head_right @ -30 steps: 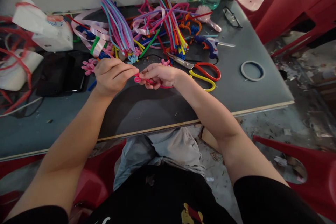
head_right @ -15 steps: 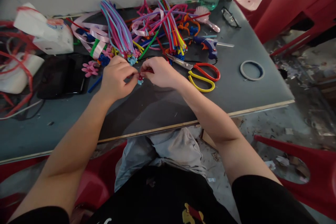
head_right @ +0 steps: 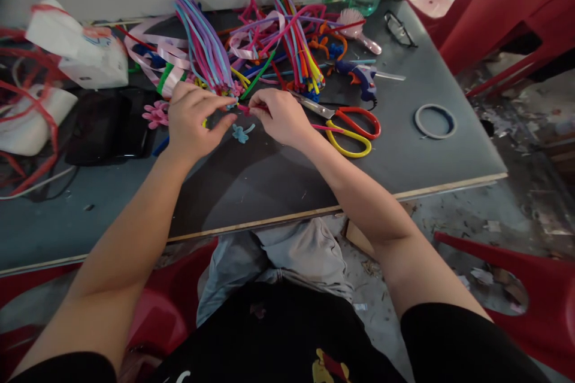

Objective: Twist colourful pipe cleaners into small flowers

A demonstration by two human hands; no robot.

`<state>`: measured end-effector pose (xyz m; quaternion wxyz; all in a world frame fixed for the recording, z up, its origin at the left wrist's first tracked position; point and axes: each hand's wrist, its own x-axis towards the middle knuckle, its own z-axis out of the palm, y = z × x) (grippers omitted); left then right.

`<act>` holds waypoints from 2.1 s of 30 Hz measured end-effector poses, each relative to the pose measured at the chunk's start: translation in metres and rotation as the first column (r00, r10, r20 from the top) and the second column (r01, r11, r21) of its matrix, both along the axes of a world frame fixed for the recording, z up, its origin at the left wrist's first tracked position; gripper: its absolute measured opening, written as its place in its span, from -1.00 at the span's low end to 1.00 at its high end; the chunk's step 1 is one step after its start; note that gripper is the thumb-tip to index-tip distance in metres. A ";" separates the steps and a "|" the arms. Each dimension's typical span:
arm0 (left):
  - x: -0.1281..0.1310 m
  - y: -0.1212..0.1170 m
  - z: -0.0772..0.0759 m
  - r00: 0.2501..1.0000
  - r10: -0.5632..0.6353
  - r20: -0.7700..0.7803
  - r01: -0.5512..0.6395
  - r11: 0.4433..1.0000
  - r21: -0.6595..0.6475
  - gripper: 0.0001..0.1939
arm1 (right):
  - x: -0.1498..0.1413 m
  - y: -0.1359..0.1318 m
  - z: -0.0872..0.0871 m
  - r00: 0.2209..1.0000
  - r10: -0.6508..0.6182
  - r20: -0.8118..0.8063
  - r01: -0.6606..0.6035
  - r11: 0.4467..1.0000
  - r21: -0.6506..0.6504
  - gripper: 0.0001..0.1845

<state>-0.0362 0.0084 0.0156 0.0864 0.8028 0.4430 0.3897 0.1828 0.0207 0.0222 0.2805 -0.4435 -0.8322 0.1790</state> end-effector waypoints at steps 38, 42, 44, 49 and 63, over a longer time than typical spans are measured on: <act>0.015 -0.002 -0.013 0.916 0.093 0.391 0.039 0.947 -0.318 -0.63 | -0.013 0.004 -0.012 0.907 -0.013 -0.420 -0.141 0.932 -0.334 -0.69; 0.017 -0.004 -0.014 0.905 0.139 0.401 -0.008 0.950 -0.311 -0.67 | -0.014 0.002 -0.013 0.912 -0.006 -0.410 -0.140 0.936 -0.324 -0.63; 0.019 -0.004 -0.015 0.891 0.145 0.430 -0.002 0.949 -0.316 -0.65 | -0.014 0.002 -0.013 0.912 -0.013 -0.411 -0.122 0.946 -0.301 -0.64; 0.021 -0.004 -0.014 0.879 0.101 0.467 0.068 0.941 -0.332 -0.56 | -0.013 0.001 -0.012 0.930 -0.021 -0.367 -0.071 0.969 -0.235 -0.73; 0.017 0.007 -0.023 0.774 0.126 0.620 0.209 0.874 -0.439 -0.57 | 0.015 0.003 0.004 0.999 0.030 -0.021 -0.024 0.966 0.259 -0.64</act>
